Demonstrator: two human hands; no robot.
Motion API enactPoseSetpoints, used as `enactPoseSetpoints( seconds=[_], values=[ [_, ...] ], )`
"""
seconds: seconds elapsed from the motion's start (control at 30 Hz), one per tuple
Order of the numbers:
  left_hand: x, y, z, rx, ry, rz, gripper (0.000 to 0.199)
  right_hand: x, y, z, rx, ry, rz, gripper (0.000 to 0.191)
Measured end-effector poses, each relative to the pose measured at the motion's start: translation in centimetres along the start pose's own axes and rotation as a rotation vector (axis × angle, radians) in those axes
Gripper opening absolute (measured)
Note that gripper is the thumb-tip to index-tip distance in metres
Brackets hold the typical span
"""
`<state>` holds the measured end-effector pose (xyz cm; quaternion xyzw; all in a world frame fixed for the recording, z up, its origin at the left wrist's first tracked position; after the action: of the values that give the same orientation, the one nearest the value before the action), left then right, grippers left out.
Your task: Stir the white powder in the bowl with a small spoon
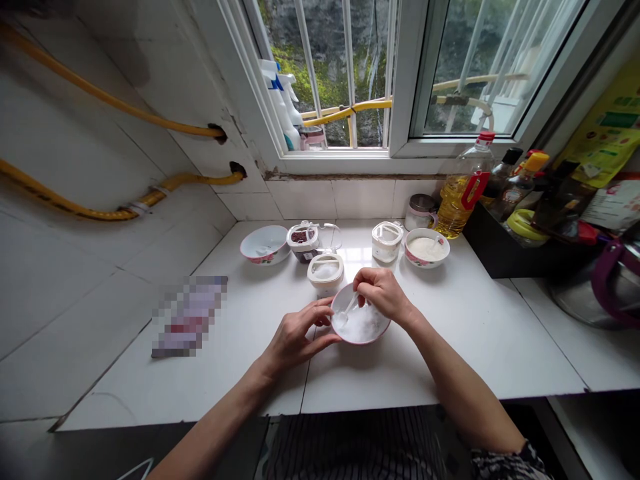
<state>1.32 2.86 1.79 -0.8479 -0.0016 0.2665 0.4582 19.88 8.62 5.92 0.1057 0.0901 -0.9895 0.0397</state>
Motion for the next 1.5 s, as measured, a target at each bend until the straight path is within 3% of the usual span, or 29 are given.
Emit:
enactPoseSetpoints(
  seconds=[0.13, 0.47, 0.73, 0.93, 1.13, 1.27, 1.4, 1.5],
  values=[
    [0.0, -0.1, -0.1, 0.006, 0.011, 0.002, 0.034, -0.9, -0.7, -0.2, 0.134, -0.119, -0.057, 0.010],
    [0.0, -0.1, -0.1, 0.023, -0.001, 0.001, 0.034, -1.8, -1.4, -0.6, 0.243, -0.174, -0.134, 0.010],
    [0.0, -0.1, 0.0, 0.019, 0.014, 0.005, 0.033, -2.2, -1.7, -1.3, 0.293, -0.186, -0.146, 0.008],
    [0.1, 0.1, 0.2, 0.018, 0.008, 0.001, 0.035, -2.3, -2.1, -1.0, 0.225, -0.276, -0.226, 0.008],
    [0.1, 0.0, 0.2, 0.015, 0.009, -0.008, 0.036, -1.4, -2.0, -0.3, 0.002, -0.245, -0.356, 0.013],
    [0.1, 0.0, 0.1, 0.012, 0.015, -0.015, 0.036, -0.2, -1.3, 0.8, -0.281, 0.012, -0.363, 0.011],
    [0.1, 0.1, 0.1, 0.002, 0.010, -0.010, 0.035, 1.2, -0.6, 1.6, -0.695, 0.391, -0.258, 0.019],
    [0.1, 0.1, 0.2, -0.003, 0.014, -0.006, 0.034, 2.0, -0.4, 1.7, -0.882, 0.554, -0.153, 0.028]
  ],
)
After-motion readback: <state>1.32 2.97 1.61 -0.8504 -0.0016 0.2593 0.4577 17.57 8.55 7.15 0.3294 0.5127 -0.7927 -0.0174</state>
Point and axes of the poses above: each hand's wrist, its own y-axis away from the middle knuckle, its own x-axis out of the palm, z = x × y, the point moved 4 cm from there along -y, towards the middle knuckle, and after that the axes turned 15 degrees about -z, right-handed, at the moved point
